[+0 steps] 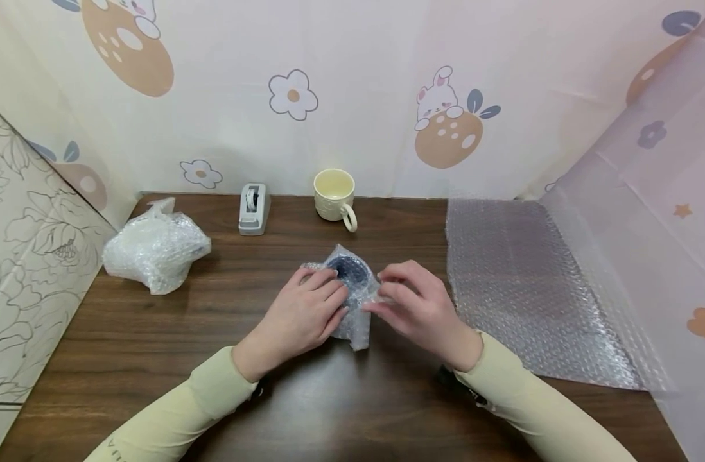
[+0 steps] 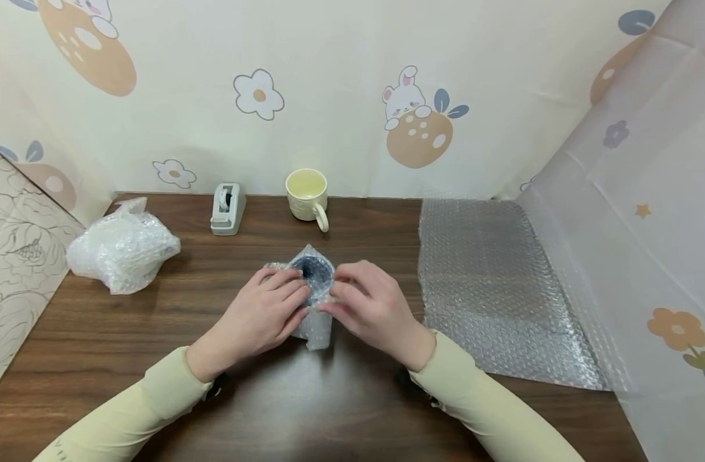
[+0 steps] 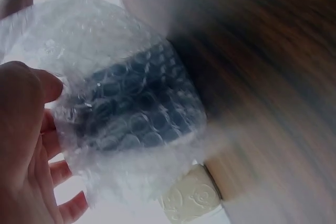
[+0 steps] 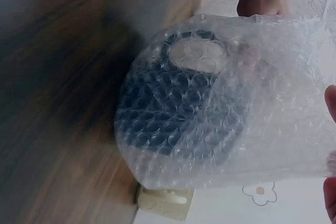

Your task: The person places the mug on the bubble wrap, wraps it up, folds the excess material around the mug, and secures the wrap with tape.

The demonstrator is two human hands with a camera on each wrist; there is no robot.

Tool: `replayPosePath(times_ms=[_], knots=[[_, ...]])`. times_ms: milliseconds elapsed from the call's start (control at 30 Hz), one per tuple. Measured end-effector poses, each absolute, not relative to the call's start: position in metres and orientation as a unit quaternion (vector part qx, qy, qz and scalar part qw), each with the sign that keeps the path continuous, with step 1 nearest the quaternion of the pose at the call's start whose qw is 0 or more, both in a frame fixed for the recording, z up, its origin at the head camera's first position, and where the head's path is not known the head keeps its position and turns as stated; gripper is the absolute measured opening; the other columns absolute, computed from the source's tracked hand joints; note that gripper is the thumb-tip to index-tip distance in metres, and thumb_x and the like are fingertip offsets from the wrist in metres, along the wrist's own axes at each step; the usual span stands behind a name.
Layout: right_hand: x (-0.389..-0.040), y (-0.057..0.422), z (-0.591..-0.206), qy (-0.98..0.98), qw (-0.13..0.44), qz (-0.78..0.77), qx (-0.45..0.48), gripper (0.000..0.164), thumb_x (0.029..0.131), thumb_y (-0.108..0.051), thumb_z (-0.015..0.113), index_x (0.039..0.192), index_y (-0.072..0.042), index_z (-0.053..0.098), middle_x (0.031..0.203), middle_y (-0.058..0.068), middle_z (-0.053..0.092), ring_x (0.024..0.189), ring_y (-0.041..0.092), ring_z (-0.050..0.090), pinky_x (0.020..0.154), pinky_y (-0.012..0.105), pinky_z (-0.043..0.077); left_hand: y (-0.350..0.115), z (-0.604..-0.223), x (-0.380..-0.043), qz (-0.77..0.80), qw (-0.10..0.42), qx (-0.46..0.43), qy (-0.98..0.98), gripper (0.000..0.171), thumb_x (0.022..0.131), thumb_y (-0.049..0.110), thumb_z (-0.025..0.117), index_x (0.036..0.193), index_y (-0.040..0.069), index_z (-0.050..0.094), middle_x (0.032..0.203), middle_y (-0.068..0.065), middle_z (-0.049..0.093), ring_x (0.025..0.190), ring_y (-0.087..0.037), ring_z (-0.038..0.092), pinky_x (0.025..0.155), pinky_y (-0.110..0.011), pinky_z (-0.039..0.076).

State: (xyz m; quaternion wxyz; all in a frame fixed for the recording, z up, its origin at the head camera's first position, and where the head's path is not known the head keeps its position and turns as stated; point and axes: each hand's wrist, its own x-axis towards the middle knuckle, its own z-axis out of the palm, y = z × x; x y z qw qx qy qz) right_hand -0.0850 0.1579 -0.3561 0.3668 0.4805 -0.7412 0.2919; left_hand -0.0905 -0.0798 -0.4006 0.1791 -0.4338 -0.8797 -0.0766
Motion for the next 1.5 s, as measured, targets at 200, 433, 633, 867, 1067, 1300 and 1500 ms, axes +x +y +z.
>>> replayPosePath(times_ms=[200,433,633,867,1067,1300,1500], knots=[[-0.093,0.156,-0.365,-0.759,0.349,0.313,0.452,0.035,0.092,-0.035,0.072,0.098,-0.001,0.064,0.101,0.014,0.061,0.083,0.024,0.061,0.068,0.034,0.053,-0.079,-0.398,-0.093,-0.105,0.154,-0.431,-0.883,0.035,0.1,0.038,0.047,0.115,0.013,0.067,0.116,-0.002,0.068,0.123,-0.024,0.052,0.105,-0.046,0.036],[-0.093,0.16,-0.373,-0.761,0.348,0.316,0.446,0.05,0.091,-0.041,0.071,0.11,0.003,0.058,0.102,0.015,0.06,0.086,0.026,0.062,0.071,0.037,0.054,-0.075,-0.401,-0.096,-0.102,0.158,-0.427,-0.885,0.047,0.089,0.054,0.061,0.11,0.013,0.063,0.112,-0.004,0.066,0.118,-0.026,0.052,0.099,-0.049,0.038],[-0.098,0.151,-0.377,-0.788,0.343,0.306,0.41,0.053,0.092,-0.045,0.068,0.11,0.003,0.054,0.101,0.015,0.057,0.087,0.027,0.058,0.071,0.037,0.051,-0.069,-0.406,-0.094,-0.072,0.203,-0.403,-0.89,0.04,0.081,0.044,0.07,0.104,0.012,0.063,0.105,-0.005,0.064,0.11,-0.027,0.053,0.091,-0.05,0.04],[-0.11,0.135,-0.383,-0.799,0.376,0.275,0.38,0.049,0.091,-0.047,0.069,0.075,-0.005,0.051,0.083,0.01,0.044,0.075,0.03,0.041,0.068,0.04,0.035,-0.076,-0.413,-0.093,-0.093,0.206,-0.413,-0.882,0.043,0.083,0.04,0.072,0.108,0.006,0.066,0.106,-0.007,0.065,0.116,-0.027,0.054,0.099,-0.05,0.039],[-0.113,0.128,-0.391,-0.806,0.34,0.249,0.416,0.035,0.088,-0.032,0.077,0.07,-0.009,0.058,0.076,0.003,0.054,0.072,0.023,0.049,0.065,0.035,0.044,-0.094,-0.418,-0.093,-0.197,0.15,-0.453,-0.857,0.048,0.091,0.028,0.071,0.128,-0.001,0.061,0.131,-0.017,0.059,0.133,-0.034,0.045,0.112,-0.048,0.033],[-0.114,0.127,-0.397,-0.821,0.318,0.244,0.407,0.031,0.09,-0.023,0.075,0.071,-0.009,0.054,0.079,0.003,0.06,0.077,0.023,0.054,0.069,0.034,0.048,-0.109,-0.41,-0.098,-0.314,0.22,-0.458,-0.802,0.037,0.086,0.013,0.074,0.118,-0.004,0.065,0.131,-0.021,0.059,0.126,-0.034,0.053,0.108,-0.043,0.04],[-0.114,0.126,-0.398,-0.827,0.315,0.25,0.393,0.031,0.09,-0.019,0.074,0.069,-0.011,0.053,0.074,0.002,0.06,0.075,0.022,0.056,0.068,0.034,0.048,-0.108,-0.404,-0.095,-0.234,0.264,-0.538,-0.765,0.028,0.089,0.014,0.064,0.114,0.004,0.071,0.123,-0.012,0.065,0.116,-0.027,0.06,0.101,-0.042,0.046]])
